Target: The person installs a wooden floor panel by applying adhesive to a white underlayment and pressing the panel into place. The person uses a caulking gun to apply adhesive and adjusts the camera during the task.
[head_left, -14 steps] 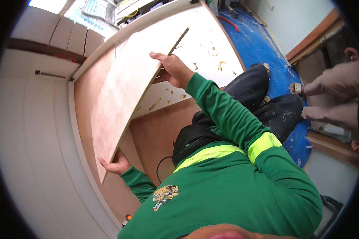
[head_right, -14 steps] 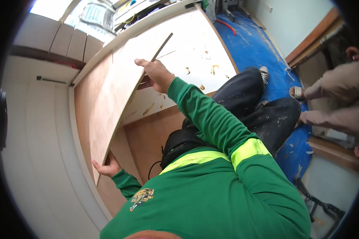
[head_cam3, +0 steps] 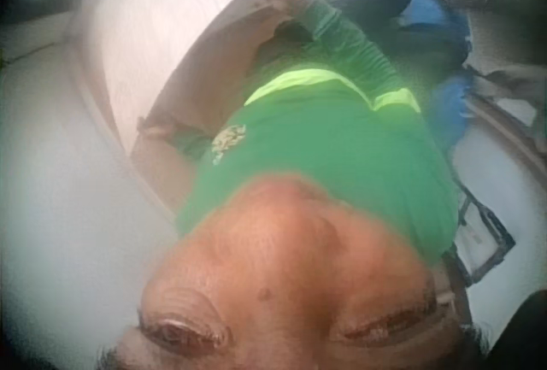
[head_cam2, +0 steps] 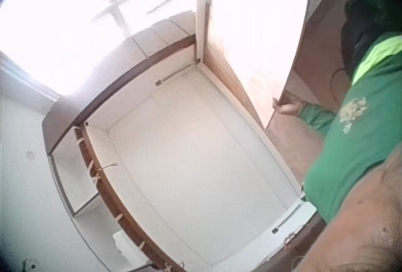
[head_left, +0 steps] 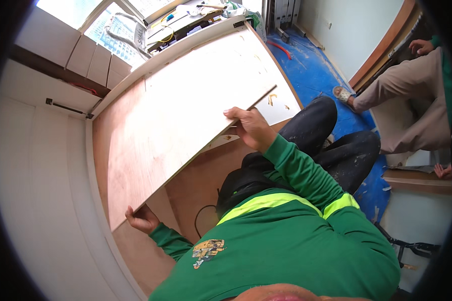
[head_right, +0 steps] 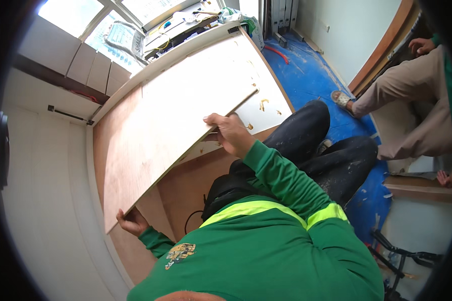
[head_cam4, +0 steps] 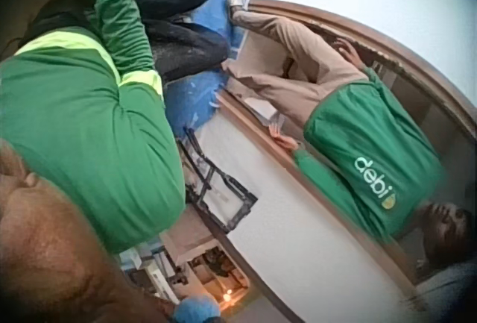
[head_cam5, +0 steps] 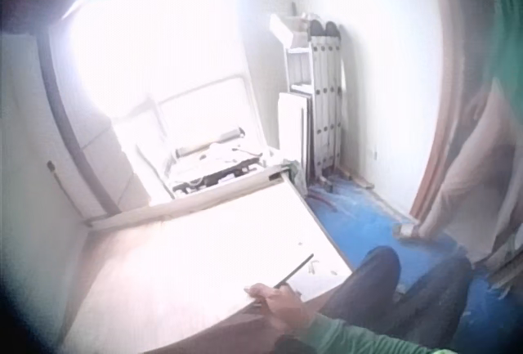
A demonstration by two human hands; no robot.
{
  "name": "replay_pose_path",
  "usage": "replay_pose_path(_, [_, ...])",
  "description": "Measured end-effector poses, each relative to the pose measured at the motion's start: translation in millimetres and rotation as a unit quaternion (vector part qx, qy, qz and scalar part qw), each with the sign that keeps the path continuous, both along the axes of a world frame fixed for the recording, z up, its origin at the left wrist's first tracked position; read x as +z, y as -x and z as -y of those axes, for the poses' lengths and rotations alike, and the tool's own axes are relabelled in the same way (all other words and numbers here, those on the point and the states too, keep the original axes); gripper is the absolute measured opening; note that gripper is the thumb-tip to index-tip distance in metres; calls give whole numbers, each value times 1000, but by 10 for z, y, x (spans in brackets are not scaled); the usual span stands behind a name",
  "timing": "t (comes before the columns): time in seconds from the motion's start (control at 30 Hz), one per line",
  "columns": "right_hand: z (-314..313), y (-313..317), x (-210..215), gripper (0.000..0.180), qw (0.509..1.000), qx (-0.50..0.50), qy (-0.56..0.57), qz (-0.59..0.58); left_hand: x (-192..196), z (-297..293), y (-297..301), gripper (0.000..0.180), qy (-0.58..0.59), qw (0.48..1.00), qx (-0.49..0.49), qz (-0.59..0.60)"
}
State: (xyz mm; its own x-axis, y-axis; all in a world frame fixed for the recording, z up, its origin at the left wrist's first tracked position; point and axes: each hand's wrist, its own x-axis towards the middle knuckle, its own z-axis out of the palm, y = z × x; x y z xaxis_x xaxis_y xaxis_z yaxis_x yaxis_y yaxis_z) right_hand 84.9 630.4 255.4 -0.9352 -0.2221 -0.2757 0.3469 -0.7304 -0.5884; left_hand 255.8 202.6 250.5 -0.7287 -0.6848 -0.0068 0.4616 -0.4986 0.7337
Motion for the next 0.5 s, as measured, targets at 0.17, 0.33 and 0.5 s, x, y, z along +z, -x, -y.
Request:
replay_pose_path(0.17, [-434, 6, 77, 17, 998, -58, -4, -18, -184, -64, 676, 43, -32, 992, -91, -77])
replay_pose_path(0.33, [-866, 196, -197, 14, 993, -118, 18, -16, -294, -303, 1366, 38, -55, 985, -148, -72])
replay_pose_path(0.5, [-998, 284, -172, 15, 988, -153, 19, -7, -440, -374, 1869, 39, -64, 977, -200, -46])
